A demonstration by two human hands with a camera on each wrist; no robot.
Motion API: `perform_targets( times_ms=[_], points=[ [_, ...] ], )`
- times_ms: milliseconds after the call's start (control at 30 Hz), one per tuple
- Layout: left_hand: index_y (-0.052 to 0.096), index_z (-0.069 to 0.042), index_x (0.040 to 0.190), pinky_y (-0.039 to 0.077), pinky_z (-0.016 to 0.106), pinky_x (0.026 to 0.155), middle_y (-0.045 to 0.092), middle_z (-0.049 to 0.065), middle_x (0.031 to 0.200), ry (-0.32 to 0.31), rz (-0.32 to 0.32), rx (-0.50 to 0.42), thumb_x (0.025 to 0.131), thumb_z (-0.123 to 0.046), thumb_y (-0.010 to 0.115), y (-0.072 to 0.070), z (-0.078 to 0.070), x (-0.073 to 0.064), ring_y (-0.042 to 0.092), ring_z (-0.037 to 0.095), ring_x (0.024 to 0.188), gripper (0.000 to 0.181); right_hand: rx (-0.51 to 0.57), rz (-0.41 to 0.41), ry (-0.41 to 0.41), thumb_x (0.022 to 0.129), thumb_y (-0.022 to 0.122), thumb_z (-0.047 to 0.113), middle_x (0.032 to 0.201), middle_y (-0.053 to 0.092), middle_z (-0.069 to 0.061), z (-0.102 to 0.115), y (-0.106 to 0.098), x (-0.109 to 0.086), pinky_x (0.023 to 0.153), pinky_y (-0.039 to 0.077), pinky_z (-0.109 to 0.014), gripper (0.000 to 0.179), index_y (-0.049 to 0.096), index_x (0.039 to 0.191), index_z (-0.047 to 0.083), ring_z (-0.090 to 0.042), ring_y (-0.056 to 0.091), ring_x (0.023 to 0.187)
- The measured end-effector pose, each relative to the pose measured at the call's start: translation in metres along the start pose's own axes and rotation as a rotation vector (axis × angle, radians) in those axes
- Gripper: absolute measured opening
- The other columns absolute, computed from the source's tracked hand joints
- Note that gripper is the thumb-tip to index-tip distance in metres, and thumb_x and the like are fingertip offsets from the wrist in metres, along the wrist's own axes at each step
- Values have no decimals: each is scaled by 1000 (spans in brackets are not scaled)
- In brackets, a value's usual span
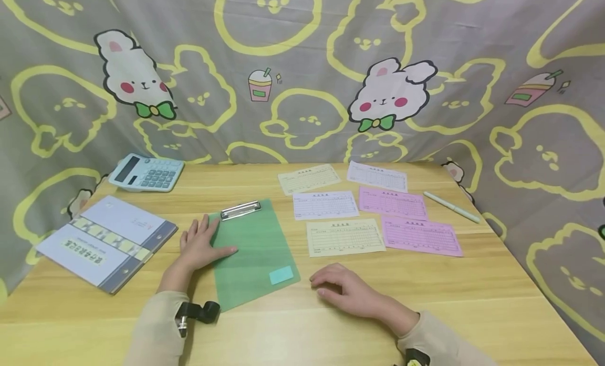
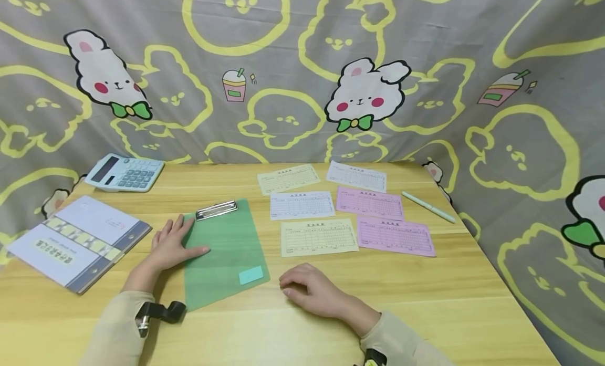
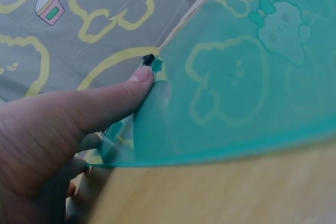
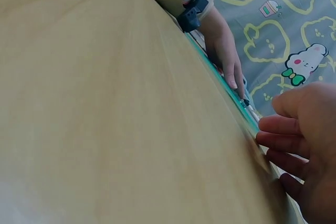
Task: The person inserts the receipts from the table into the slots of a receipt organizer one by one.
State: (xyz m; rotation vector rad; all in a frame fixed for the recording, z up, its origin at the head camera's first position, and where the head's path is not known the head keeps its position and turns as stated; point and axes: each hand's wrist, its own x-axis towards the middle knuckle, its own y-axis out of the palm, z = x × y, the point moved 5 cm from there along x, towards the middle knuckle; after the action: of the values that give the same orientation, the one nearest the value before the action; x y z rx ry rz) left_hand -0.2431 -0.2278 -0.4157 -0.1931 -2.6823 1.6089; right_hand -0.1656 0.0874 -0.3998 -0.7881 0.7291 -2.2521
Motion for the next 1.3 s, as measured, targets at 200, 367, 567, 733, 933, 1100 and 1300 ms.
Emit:
perform_targets(
  times_ms=[200,367,567,733,933,1100,1300],
  points=[
    [20,-2,136,-6,59,91,3,26,138,1,-5,6,63,-63,59,-3,-2,1,-5,45,122,102,-12,-3,-9,84,55,12,103,57,-1,-1,0,3,83,38,-31,16,61,99,11,-16,48,97],
    [19,-4,136,-7,60,90,1,26,138,11,3,25,60,-67,58,-1,-4,4,-6,46,121,106,-25,-16,-27,85,54,13,103,57,1,-3,-2,4,83,38,-30,15,61,98,11,-13,47,97],
    [18,-4,137,-8,59,91,1,25,139,18,6,26,59,-67,59,2,-10,10,-7,44,122,108,-31,-36,-18,85,54,14,102,56,3,-6,-6,1,82,38,-30,15,61,98,12,-13,47,97],
    [15,0,136,-5,59,92,3,27,137,16,1,-1,60,-65,60,-3,-12,13,-3,46,122,109,-31,-31,-15,86,53,14,103,56,3,-8,-7,2,82,39,-29,15,60,99,12,-13,47,96],
    [12,7,134,5,60,92,4,33,134,-29,-68,-133,77,-55,51,-46,0,25,4,48,120,93,-19,-39,-32,85,54,11,102,56,2,-7,-9,2,81,39,-29,15,60,98,11,-14,48,95],
    [13,14,130,9,64,88,4,37,131,-158,-93,28,83,-50,45,-86,29,57,7,52,117,85,-13,-42,-41,85,54,10,102,56,1,-5,-8,1,80,40,-29,15,60,98,11,-14,48,94],
    [9,10,132,8,66,86,-5,41,128,-317,25,-2,82,-46,47,-90,70,72,1,55,115,84,-6,-55,-55,83,55,6,100,57,0,-4,-6,-1,80,40,-29,16,61,97,10,-16,49,93]
  ],
)
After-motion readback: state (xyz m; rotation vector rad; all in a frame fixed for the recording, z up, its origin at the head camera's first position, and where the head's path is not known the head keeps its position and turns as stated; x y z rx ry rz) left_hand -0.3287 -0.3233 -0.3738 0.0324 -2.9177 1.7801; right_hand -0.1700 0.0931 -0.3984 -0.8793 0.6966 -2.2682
